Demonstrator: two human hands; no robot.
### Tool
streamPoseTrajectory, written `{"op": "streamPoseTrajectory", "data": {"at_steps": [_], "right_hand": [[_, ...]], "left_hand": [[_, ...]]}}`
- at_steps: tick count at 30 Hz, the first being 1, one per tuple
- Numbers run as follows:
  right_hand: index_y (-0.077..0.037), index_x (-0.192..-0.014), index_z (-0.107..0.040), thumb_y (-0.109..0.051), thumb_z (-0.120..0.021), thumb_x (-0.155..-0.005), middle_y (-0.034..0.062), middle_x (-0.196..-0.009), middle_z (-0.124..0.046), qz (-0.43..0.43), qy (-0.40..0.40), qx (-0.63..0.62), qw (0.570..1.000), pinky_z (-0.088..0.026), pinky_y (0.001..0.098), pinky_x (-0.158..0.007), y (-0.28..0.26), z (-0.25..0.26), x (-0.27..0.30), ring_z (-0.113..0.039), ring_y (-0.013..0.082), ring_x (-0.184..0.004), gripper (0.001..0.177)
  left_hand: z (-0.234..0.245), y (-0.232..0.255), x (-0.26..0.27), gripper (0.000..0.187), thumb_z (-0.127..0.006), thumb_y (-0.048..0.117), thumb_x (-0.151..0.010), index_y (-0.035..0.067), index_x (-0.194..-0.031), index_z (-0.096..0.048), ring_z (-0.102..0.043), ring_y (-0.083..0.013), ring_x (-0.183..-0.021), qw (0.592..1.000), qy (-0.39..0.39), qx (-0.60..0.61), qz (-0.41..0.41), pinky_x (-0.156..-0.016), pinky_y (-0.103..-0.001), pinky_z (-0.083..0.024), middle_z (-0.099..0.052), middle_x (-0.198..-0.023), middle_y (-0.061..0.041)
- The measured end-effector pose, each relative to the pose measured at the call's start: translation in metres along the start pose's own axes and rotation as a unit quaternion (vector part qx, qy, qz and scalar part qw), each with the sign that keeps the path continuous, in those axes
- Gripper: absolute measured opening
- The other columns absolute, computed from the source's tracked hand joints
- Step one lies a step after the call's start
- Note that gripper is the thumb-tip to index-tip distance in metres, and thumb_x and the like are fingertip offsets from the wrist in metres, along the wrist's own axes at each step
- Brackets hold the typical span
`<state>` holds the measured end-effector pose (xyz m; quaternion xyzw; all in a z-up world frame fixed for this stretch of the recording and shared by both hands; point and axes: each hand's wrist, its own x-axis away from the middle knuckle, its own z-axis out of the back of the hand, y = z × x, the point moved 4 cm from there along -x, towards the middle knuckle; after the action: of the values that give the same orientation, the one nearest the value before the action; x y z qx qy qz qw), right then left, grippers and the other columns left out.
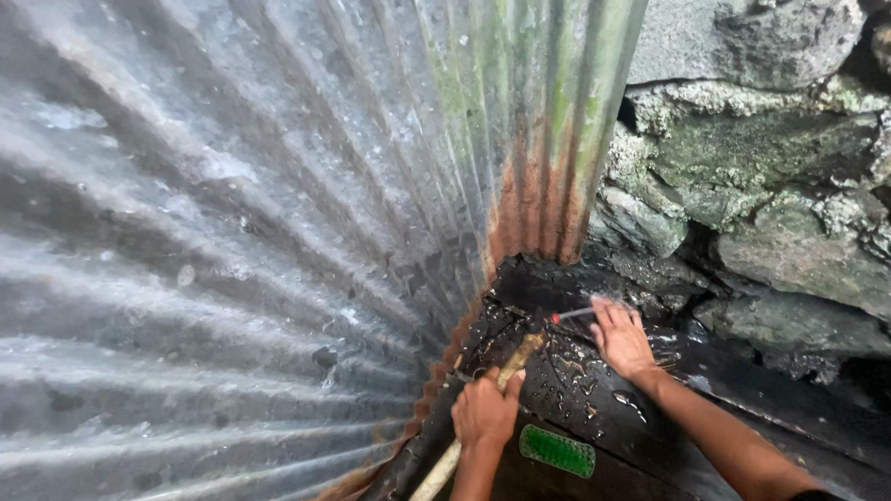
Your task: The person scrubs a corrugated metal wall and wooden floor planks with a small sponge while spraying water from a garden hose.
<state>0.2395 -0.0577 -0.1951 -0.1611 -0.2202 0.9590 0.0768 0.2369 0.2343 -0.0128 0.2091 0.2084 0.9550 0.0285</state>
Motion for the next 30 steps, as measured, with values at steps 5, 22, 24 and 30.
{"op": "streamPoseTrajectory", "data": {"at_steps": [5,22,24,30], "right_hand": [[-0.009,-0.118,-0.069,-0.023,-0.058,-0.087,0.0139,-0.130,-0.062,0.231,-0.011,0.030,0.973,-0.034,0.0518,-0.111,-0.015,0.019,0.014,-0.053,0.0347,-0.129,0.036],[-0.006,-0.097,-0.073,-0.007,-0.067,-0.086,0.0145,-0.093,-0.067,0.029,-0.023,-0.104,0.994,-0.055,0.0440,-0.080,-0.022,-0.017,0.017,-0.069,0.0374,-0.087,0.012],[-0.007,-0.095,-0.073,-0.007,-0.068,-0.085,0.0152,-0.092,-0.066,0.029,-0.005,-0.076,0.997,-0.055,0.0449,-0.081,-0.031,-0.019,0.009,-0.069,0.0376,-0.088,0.011],[-0.007,-0.109,-0.071,-0.006,-0.069,-0.073,0.0133,-0.105,-0.064,0.041,-0.002,-0.066,0.997,-0.049,0.0455,-0.091,-0.083,-0.048,-0.029,-0.061,0.0359,-0.105,0.035]], "left_hand": [[0.004,-0.002,0.002,0.052,-0.062,0.056,-0.092,0.016,-0.124,-0.071,-0.069,-0.0393,-0.106,1.000,0.004,-0.012,-0.005,-0.093,-0.050,-0.053,-0.074,-0.105,-0.019],[-0.001,-0.017,0.017,0.046,-0.064,0.056,-0.090,0.015,-0.107,-0.074,-0.069,-0.0381,-0.104,0.995,0.061,-0.076,-0.006,-0.090,-0.050,-0.053,-0.073,-0.103,-0.019],[-0.001,-0.024,0.014,0.047,-0.062,0.056,-0.092,0.013,-0.105,-0.075,-0.070,-0.0373,-0.103,0.994,0.068,-0.083,0.011,-0.090,-0.049,-0.054,-0.073,-0.102,-0.018],[-0.005,-0.036,-0.011,0.048,-0.055,0.054,-0.098,0.010,-0.097,-0.076,-0.073,-0.0348,-0.093,0.978,0.163,-0.120,0.045,-0.081,-0.048,-0.057,-0.073,-0.094,-0.014]]}}
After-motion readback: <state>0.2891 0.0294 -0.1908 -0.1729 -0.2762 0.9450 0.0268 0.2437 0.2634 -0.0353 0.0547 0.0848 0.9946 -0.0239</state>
